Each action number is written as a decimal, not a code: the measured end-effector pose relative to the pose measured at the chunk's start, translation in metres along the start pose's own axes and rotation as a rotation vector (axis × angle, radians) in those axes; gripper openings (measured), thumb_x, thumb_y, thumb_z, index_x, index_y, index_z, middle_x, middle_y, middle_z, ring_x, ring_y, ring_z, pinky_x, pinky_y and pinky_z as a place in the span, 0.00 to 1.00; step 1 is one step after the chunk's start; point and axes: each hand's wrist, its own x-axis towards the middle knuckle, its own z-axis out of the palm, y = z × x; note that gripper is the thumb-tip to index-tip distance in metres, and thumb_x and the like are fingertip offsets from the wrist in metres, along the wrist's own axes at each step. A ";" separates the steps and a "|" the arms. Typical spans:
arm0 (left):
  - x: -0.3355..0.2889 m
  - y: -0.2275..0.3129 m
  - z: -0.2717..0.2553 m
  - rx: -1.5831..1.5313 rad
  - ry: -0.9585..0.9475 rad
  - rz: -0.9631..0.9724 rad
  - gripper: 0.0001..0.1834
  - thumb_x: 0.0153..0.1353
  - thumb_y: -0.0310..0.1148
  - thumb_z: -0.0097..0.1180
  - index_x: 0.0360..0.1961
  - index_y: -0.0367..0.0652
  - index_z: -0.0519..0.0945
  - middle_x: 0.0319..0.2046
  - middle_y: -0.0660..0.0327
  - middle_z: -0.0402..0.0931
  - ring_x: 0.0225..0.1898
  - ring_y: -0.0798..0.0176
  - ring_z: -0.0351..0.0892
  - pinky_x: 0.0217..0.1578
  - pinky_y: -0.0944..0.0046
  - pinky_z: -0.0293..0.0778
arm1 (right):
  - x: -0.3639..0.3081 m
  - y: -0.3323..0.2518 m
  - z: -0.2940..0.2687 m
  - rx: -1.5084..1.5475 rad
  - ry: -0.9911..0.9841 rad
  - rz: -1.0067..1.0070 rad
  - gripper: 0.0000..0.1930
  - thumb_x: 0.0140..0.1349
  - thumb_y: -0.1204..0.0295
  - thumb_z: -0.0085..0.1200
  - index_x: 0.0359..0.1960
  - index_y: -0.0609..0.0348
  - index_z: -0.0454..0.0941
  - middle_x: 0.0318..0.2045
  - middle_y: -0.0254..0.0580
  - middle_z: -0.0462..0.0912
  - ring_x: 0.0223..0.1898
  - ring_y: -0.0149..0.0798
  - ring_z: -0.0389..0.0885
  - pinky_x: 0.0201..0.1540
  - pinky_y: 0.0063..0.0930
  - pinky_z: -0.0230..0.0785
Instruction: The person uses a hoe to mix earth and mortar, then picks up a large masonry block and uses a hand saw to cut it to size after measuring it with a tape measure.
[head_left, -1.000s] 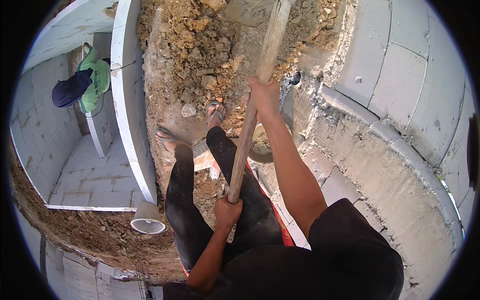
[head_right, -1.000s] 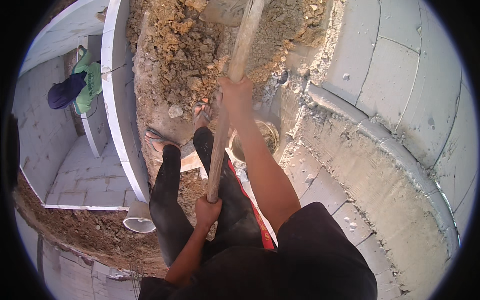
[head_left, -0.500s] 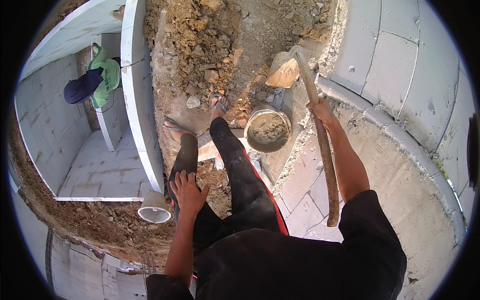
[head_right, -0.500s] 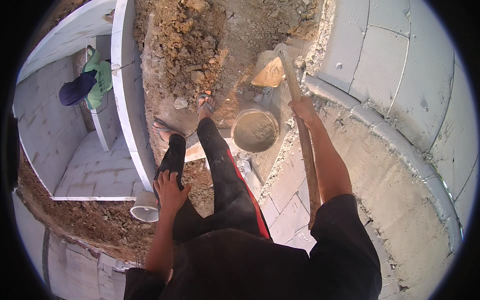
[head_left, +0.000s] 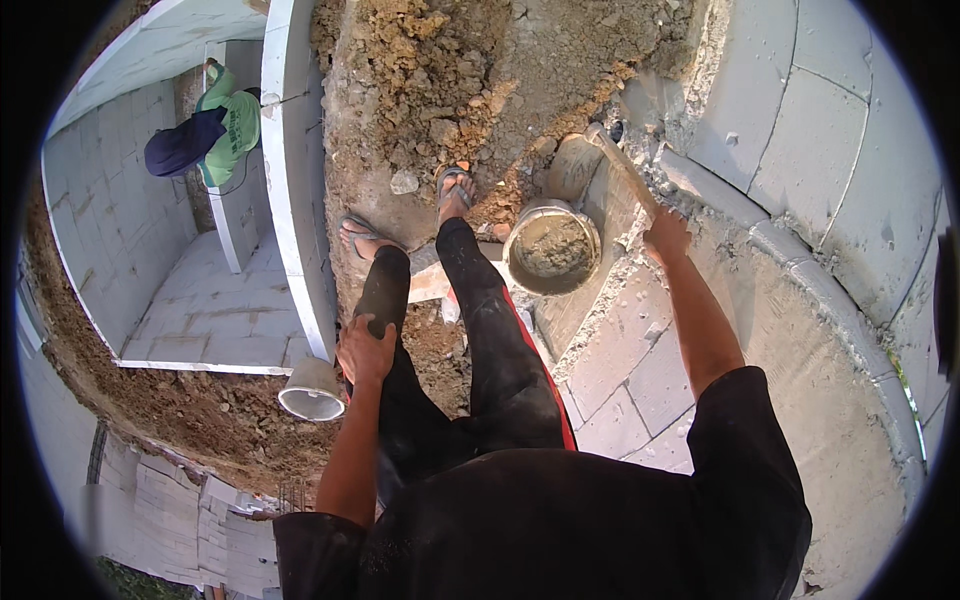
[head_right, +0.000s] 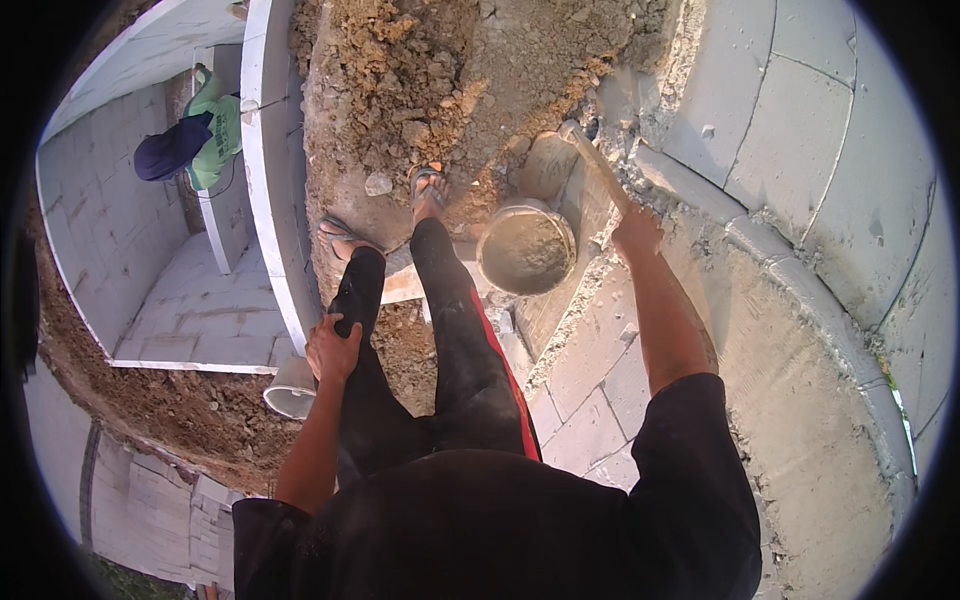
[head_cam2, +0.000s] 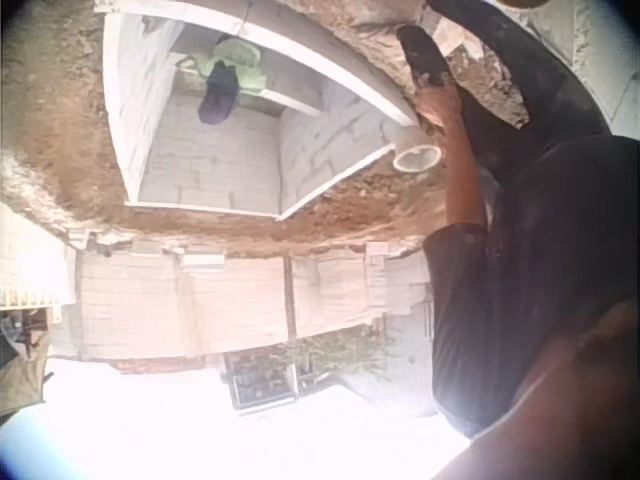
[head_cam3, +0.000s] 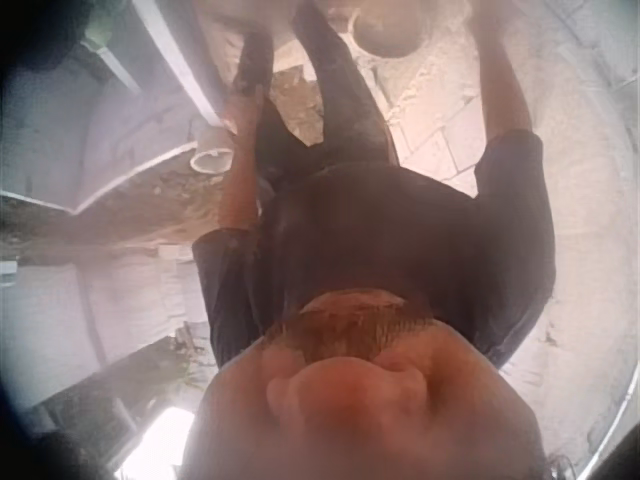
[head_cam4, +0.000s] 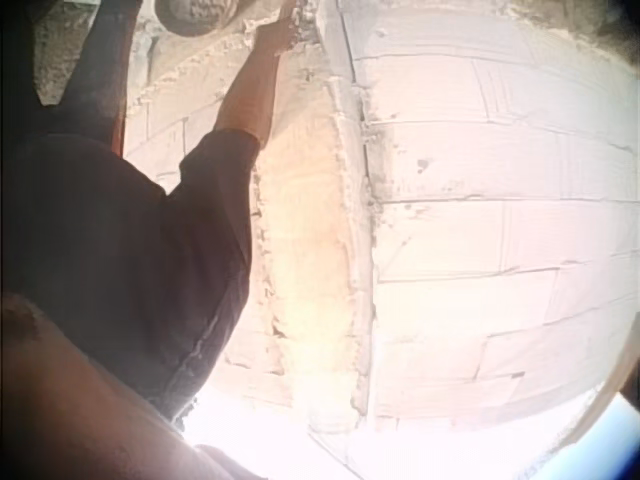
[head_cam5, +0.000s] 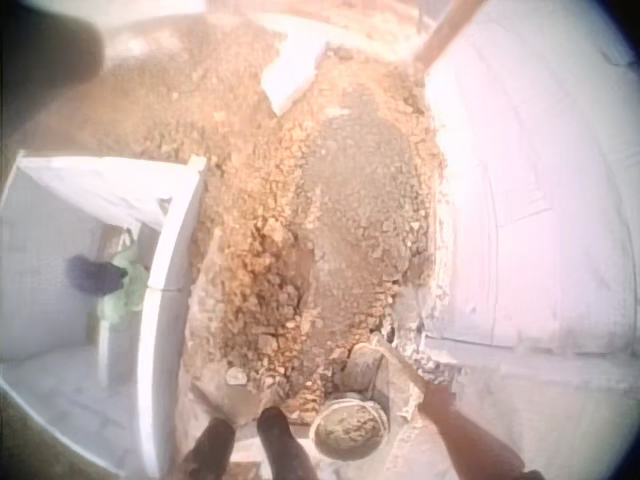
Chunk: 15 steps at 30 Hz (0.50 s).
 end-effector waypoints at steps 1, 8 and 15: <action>0.002 0.002 -0.002 -0.009 0.033 -0.019 0.26 0.58 0.50 0.65 0.53 0.46 0.83 0.55 0.55 0.81 0.60 0.48 0.76 0.61 0.47 0.70 | -0.004 0.003 -0.003 0.005 -0.031 0.005 0.35 0.57 0.61 0.66 0.67 0.52 0.68 0.64 0.50 0.72 0.69 0.56 0.69 0.62 0.59 0.71; -0.007 -0.007 0.003 -0.036 -0.011 -0.083 0.26 0.57 0.50 0.67 0.53 0.49 0.83 0.54 0.55 0.82 0.60 0.48 0.77 0.60 0.48 0.73 | -0.057 -0.038 -0.037 0.263 0.386 -0.239 0.31 0.61 0.62 0.63 0.63 0.65 0.70 0.62 0.58 0.72 0.65 0.60 0.70 0.67 0.52 0.65; -0.003 -0.042 0.002 -0.170 -0.122 -0.121 0.34 0.51 0.56 0.69 0.58 0.55 0.83 0.64 0.52 0.76 0.67 0.49 0.73 0.65 0.50 0.70 | -0.205 -0.092 -0.022 0.823 -0.035 -0.601 0.31 0.58 0.68 0.64 0.63 0.68 0.71 0.57 0.64 0.75 0.60 0.62 0.75 0.63 0.48 0.69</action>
